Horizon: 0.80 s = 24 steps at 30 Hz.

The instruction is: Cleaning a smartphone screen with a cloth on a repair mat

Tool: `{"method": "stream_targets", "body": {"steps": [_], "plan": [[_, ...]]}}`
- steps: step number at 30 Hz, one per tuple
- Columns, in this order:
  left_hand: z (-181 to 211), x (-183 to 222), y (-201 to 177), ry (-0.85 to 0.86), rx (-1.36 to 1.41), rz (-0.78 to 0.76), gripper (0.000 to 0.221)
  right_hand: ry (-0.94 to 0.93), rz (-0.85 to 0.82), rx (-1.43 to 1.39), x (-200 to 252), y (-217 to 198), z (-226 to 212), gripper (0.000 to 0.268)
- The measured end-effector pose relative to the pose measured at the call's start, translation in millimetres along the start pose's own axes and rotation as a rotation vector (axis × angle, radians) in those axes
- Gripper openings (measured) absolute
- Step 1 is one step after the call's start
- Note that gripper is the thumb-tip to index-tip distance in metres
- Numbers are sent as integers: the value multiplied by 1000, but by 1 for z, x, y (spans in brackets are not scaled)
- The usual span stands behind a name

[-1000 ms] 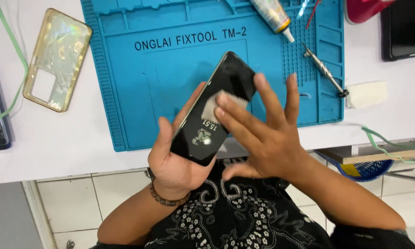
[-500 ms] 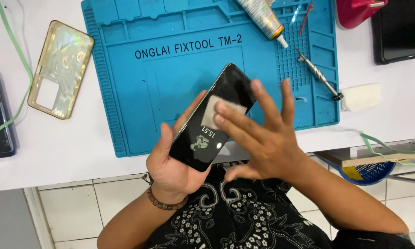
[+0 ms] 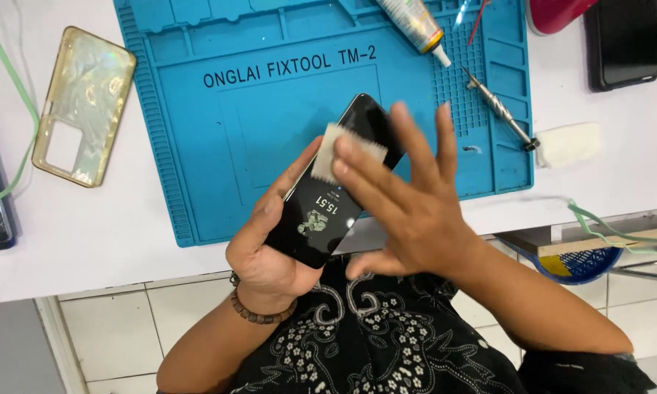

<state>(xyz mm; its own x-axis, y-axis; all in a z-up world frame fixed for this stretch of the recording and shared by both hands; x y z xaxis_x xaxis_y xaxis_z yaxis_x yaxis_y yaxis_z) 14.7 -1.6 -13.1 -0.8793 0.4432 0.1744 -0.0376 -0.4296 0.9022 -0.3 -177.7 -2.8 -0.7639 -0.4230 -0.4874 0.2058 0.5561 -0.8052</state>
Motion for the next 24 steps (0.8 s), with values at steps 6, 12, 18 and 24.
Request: {"method": "stream_targets", "body": {"steps": [6, 12, 18, 24], "plan": [[-7, 0, -4, -36, 26, -92, 67, 30, 36, 79, -8, -14, 20, 95], [5, 1, -7, -5, 5, -7, 73, 6, -50, 33, 7, -12, 8, 94], [-5, 2, -5, -21, 81, -67, 66, 5, 34, 20, -10, -11, 8, 98], [3, 2, -11, -20, 34, -44, 73, 9, -25, 92, 4, -16, 22, 96]]}}
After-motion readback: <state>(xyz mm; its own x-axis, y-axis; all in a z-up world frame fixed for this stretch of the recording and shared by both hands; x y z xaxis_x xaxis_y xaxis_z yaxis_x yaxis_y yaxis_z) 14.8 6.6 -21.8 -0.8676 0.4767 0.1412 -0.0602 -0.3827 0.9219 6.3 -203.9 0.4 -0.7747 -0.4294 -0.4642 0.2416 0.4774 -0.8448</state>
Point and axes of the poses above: each hand's wrist, its own x-axis away from the middle knuckle, its own y-axis out of the palm, z = x × y, the point moved 2 cm from there along -x, towards the middle knuckle, and after that the axes turned 5 degrees about -x, right-handed, at the moved point
